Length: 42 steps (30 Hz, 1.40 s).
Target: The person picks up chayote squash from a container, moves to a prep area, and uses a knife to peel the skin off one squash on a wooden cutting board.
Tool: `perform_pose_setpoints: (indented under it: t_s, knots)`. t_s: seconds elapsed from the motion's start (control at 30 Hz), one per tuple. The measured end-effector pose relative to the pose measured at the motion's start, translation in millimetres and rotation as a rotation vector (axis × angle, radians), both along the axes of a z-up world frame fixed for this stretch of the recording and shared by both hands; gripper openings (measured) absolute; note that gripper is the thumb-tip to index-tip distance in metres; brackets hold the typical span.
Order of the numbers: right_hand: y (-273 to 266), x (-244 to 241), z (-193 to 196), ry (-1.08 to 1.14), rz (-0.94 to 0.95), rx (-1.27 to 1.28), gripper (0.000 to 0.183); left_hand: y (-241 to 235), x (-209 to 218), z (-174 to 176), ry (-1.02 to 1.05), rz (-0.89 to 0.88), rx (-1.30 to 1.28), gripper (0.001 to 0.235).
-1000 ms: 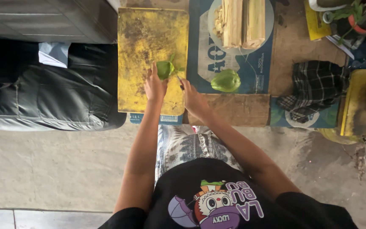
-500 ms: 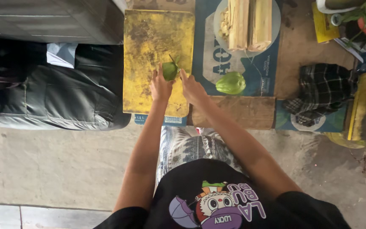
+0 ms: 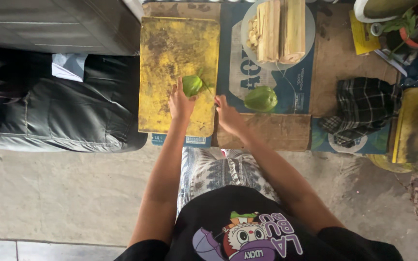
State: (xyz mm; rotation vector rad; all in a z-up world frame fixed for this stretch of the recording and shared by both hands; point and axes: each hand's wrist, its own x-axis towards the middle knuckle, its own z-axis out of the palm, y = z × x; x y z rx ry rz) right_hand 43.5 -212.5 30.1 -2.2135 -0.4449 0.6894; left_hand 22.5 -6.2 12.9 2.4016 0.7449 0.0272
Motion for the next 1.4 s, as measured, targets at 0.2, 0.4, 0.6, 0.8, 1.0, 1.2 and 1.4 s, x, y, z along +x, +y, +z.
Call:
perform_pose_setpoints:
  t_s: [0.2, 0.4, 0.6, 0.8, 1.0, 1.2, 1.4]
  knots:
    - [0, -5, 27, -0.095, -0.024, 0.129, 0.034, 6, -4, -1, -0.050, -0.041, -0.078, 0.094]
    - [5, -17, 77, -0.158, 0.097, -0.065, 0.037, 19, -19, -26, -0.195, 0.037, -0.395, 0.072]
    - [10, -20, 81, -0.331, 0.180, -0.180, 0.040, 20, -18, -43, -0.131, 0.126, -0.479, 0.078]
    - [14, -21, 77, -0.418, 0.137, -0.163, 0.031, 17, -22, -92, -0.290, 0.074, -0.403, 0.078]
    - [26, -16, 84, -0.466, 0.134, -0.153, 0.030, 15, -19, -83, -0.239, 0.118, -0.358, 0.076]
    - [40, -9, 80, -0.464, 0.146, -0.169, 0.037, 9, -20, -61, -0.273, 0.128, -0.345, 0.074]
    - [60, 4, 71, -0.398, 0.135, -0.180, 0.039, 7, -18, -56, -0.244, 0.158, -0.355, 0.073]
